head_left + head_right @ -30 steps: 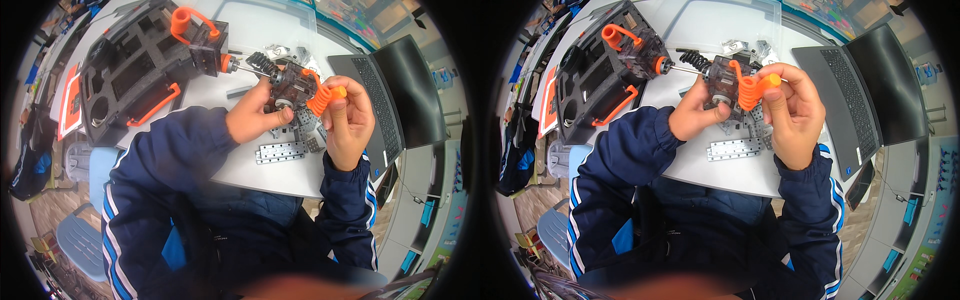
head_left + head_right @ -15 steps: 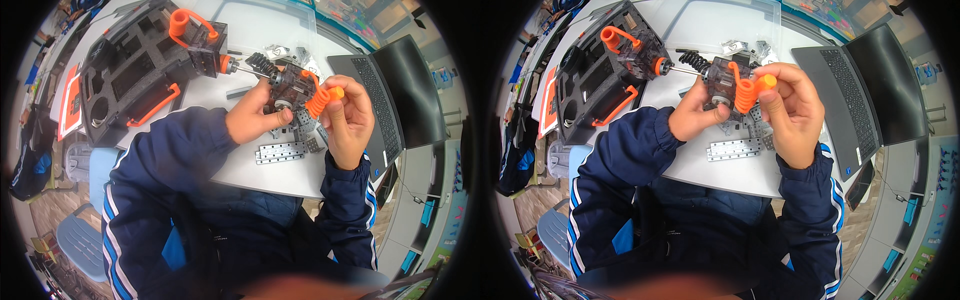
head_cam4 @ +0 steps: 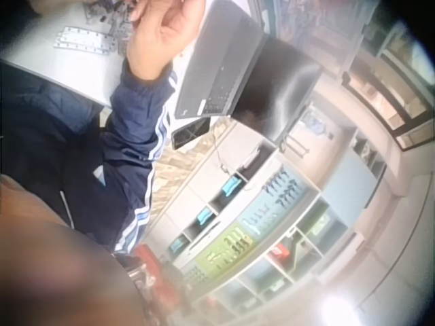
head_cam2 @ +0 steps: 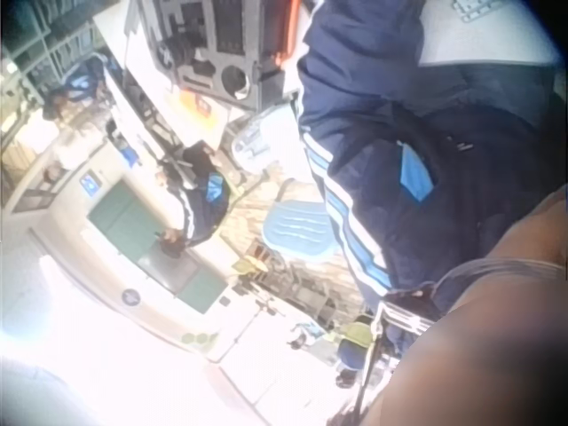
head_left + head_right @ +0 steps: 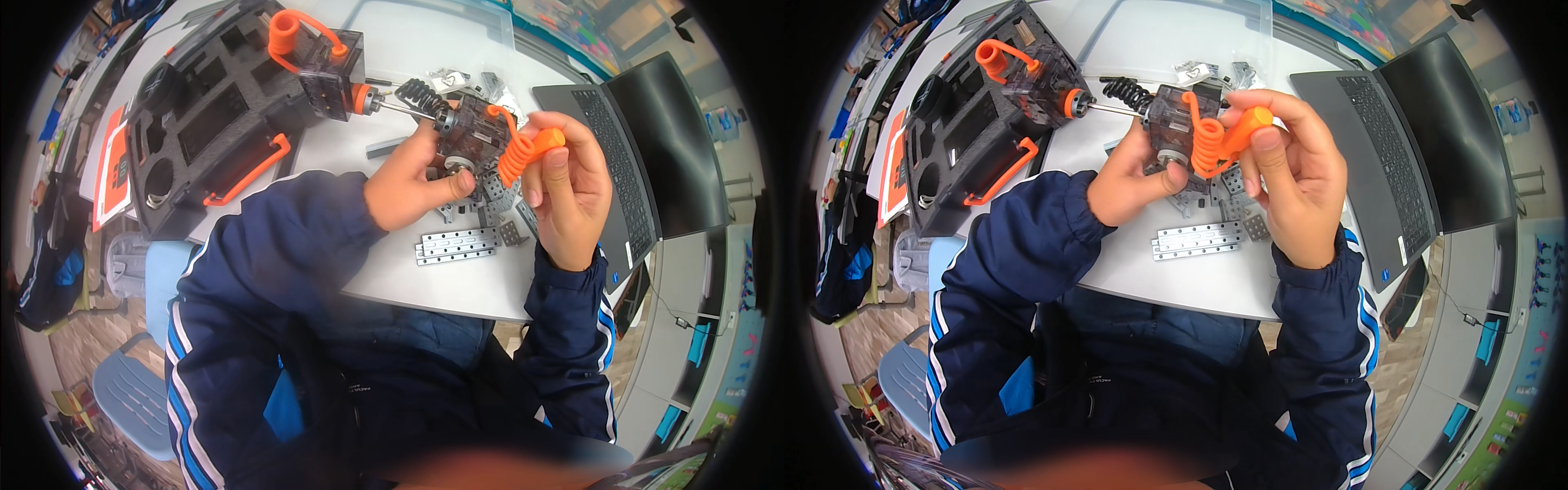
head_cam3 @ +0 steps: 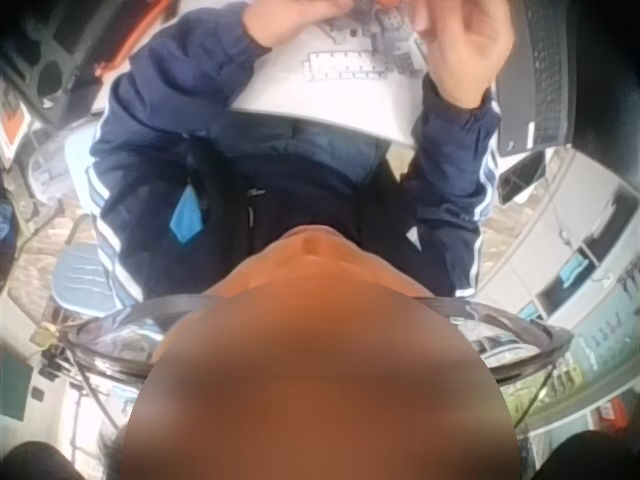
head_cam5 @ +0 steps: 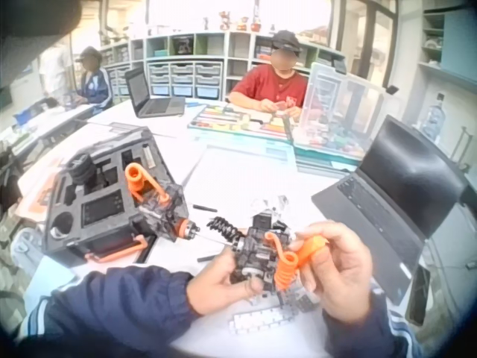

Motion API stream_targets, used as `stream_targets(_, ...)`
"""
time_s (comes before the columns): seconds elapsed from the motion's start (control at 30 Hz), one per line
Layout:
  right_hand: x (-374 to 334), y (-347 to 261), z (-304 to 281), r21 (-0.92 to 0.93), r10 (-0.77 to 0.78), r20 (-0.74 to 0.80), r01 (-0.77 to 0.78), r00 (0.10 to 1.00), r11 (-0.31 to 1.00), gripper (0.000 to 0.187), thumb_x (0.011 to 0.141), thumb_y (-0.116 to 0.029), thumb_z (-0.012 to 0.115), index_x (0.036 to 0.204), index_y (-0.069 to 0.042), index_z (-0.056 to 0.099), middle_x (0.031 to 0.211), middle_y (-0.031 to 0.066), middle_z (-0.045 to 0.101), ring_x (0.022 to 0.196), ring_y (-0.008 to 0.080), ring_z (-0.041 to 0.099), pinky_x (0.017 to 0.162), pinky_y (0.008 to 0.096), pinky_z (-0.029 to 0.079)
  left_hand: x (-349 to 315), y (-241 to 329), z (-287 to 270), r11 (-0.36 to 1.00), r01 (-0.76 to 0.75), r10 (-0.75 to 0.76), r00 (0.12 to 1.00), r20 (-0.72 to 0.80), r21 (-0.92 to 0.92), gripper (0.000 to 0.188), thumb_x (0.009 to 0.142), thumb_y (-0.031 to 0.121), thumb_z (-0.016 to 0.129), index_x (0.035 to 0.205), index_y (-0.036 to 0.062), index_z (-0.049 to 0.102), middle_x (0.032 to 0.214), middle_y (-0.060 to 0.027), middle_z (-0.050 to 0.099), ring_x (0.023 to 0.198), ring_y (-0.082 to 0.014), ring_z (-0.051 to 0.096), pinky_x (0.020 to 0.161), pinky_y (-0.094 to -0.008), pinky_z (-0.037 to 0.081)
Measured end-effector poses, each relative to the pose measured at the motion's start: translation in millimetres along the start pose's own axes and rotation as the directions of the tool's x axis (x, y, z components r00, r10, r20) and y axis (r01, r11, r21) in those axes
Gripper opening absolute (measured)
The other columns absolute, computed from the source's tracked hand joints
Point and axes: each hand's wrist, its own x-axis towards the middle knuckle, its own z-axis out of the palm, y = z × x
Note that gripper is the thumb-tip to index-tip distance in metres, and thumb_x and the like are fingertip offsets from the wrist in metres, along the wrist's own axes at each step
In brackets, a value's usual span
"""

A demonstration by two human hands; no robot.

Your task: The person assembles a mechanical device using metal brackets, screws, and a motor with an orange coiled cable. They use an orange screwdriver to fasten components together, repeatedly aligning and tightening parts while holding the motor assembly.

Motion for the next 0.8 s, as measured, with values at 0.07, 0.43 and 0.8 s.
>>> stream_targets(0.07, -0.6, 2.8, 4.8, 0.061, -0.040, -0.055, 0.043, 0.998, 0.997, 0.029, 0.091, -0.012, 0.063, 0.114, 0.003, 0.054, 0.101, 0.0075, 0.061, 0.066, 0.0034, 0.049, 0.052, 0.0155, 0.035, -0.5, 1.3, -0.5, 1.000, 0.018, -0.018, 1.000, 0.017, -0.009, 0.074, 0.089, 0.028, 0.067, 0.142, 0.0047, 0.021, 0.130, -0.0083, 0.048, 0.112, -0.0156, 0.049, 0.092, -0.0326, 0.044)
stream_targets(0.43, 2.8, 0.7, -5.2, -0.021, -0.003, 0.026, 0.004, 1.000, 1.000, 0.028, 0.091, -0.013, 0.064, 0.112, 0.003, 0.056, 0.095, 0.0039, 0.057, 0.065, 0.0039, 0.047, 0.053, 0.0162, 0.033, 0.6, 1.2, -0.1, 0.999, -0.013, 0.013, 1.000, -0.008, 0.034, 0.073, 0.089, 0.032, 0.066, 0.141, 0.0043, 0.023, 0.130, -0.0095, 0.047, 0.113, -0.0170, 0.049, 0.092, -0.0336, 0.045)
stream_targets(0.8, 4.8, 7.8, -5.7, 0.088, -0.096, -0.035, 0.099, 0.995, 0.991, 0.032, 0.086, 0.000, 0.066, 0.111, -0.001, 0.046, 0.099, 0.0129, 0.064, 0.085, 0.0097, 0.060, 0.061, 0.0175, 0.042, 0.2, -2.6, -1.4, 0.999, -0.016, 0.015, 1.000, 0.015, 0.036, 0.072, 0.089, 0.031, 0.067, 0.140, 0.0034, 0.024, 0.129, -0.0100, 0.048, 0.113, -0.0174, 0.049, 0.094, -0.0342, 0.043)
